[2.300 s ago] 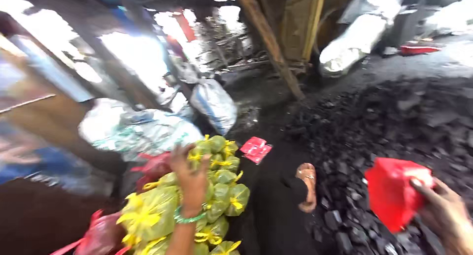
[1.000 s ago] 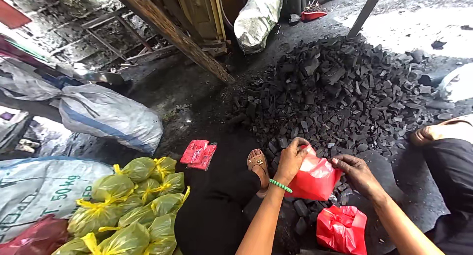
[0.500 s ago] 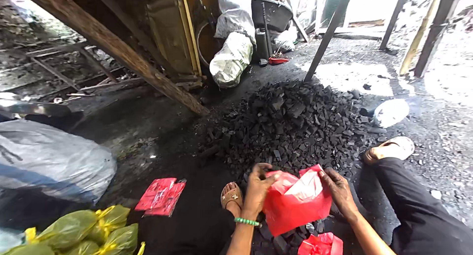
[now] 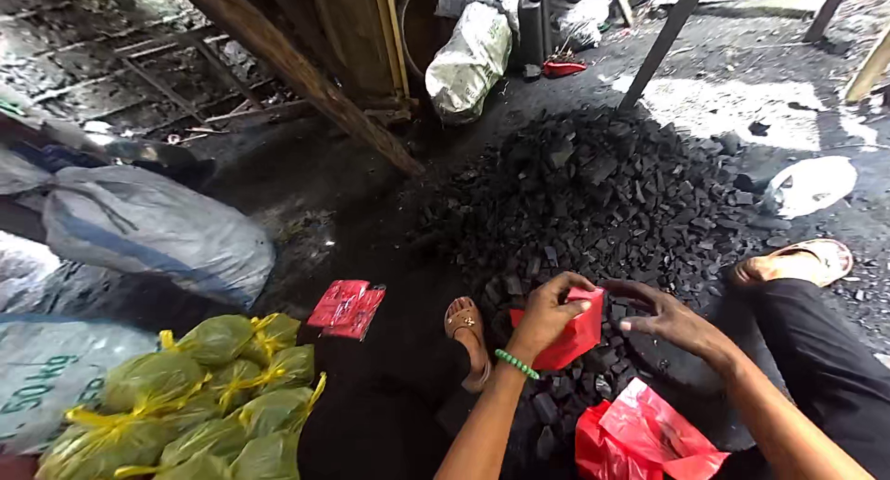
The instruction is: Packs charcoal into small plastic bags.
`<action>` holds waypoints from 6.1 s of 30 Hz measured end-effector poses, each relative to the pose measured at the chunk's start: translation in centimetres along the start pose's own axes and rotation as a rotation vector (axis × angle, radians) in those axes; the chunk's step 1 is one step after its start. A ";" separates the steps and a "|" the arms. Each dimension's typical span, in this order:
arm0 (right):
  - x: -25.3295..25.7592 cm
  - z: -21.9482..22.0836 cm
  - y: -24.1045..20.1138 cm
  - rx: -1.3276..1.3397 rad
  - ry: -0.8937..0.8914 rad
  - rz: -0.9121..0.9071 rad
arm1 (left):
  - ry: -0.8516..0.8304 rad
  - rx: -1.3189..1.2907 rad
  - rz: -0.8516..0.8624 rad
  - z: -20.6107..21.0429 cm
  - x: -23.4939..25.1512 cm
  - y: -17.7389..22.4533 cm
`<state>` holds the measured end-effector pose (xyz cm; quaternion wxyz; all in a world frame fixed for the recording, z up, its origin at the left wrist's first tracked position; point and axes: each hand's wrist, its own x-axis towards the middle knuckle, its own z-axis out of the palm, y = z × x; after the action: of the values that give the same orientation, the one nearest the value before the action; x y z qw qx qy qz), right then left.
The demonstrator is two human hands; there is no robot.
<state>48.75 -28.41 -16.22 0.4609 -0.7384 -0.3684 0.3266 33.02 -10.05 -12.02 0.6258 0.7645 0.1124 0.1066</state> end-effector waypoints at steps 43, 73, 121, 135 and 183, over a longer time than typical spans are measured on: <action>6.2 6.8 2.9 0.022 -0.106 0.096 | 0.048 -0.125 -0.188 -3.7 1.7 -7.0; 20.5 13.5 8.0 -0.698 -0.470 0.404 | 0.902 -0.451 -1.136 3.7 2.0 -23.8; 17.5 2.4 4.0 0.243 0.017 0.260 | -0.098 0.202 -0.586 -5.6 15.7 -9.8; 8.0 8.4 19.4 -0.544 0.439 0.514 | 0.830 0.013 -0.642 2.4 3.1 -20.2; 9.4 9.2 8.2 1.576 0.386 0.098 | -0.092 0.942 -0.611 -0.7 14.9 -11.2</action>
<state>48.05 -18.95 -28.45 0.8859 -0.2558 0.0884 0.3766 46.62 -2.73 -22.56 0.2235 0.8979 0.3368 -0.1745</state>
